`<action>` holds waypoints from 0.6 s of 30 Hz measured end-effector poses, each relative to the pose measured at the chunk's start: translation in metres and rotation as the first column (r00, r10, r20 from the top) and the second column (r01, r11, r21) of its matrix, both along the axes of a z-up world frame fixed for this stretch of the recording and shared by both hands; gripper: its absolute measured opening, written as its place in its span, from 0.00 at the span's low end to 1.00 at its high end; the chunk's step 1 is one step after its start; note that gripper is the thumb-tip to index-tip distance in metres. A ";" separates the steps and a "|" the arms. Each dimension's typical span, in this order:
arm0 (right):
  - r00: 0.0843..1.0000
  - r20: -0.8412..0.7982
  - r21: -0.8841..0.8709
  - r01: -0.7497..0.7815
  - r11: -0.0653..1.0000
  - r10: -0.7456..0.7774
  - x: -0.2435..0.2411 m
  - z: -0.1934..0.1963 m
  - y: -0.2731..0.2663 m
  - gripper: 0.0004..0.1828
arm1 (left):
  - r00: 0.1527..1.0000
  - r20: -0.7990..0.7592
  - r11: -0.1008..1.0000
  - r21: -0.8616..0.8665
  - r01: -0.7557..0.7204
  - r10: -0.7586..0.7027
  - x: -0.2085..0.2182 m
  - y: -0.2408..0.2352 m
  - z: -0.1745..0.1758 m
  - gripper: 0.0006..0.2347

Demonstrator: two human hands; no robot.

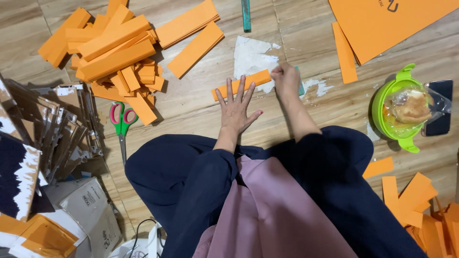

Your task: Applying glue to orange paper strips and folding them as part of a manual assembly process.

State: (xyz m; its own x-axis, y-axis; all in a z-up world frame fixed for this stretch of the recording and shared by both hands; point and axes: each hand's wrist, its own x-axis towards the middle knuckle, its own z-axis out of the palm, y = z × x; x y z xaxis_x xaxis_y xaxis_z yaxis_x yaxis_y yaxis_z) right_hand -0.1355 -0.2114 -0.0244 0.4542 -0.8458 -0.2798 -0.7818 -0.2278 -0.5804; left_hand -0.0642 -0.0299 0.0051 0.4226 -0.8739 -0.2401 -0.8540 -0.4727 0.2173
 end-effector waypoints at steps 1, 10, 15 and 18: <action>1.000 0.001 -0.002 0.000 1.000 0.000 0.003 0.036 0.022 0.05 | 1.000 0.001 1.000 -0.002 0.000 0.000 -0.001 0.000 0.000 0.35; 0.857 -0.196 -0.190 -0.509 0.839 0.476 -0.011 0.064 0.111 0.33 | 1.000 0.024 1.000 0.013 -0.003 0.003 -0.002 0.000 -0.007 0.30; 0.605 -0.592 -0.136 -0.726 0.674 0.533 -0.012 0.058 0.101 0.36 | 0.998 -0.061 1.000 -0.027 -0.012 0.011 0.001 0.003 -0.007 0.36; 0.626 -0.549 -0.136 -0.721 0.679 0.555 -0.013 0.055 0.098 0.40 | 0.988 -0.154 0.984 -0.175 -0.037 0.010 0.011 0.015 -0.007 0.41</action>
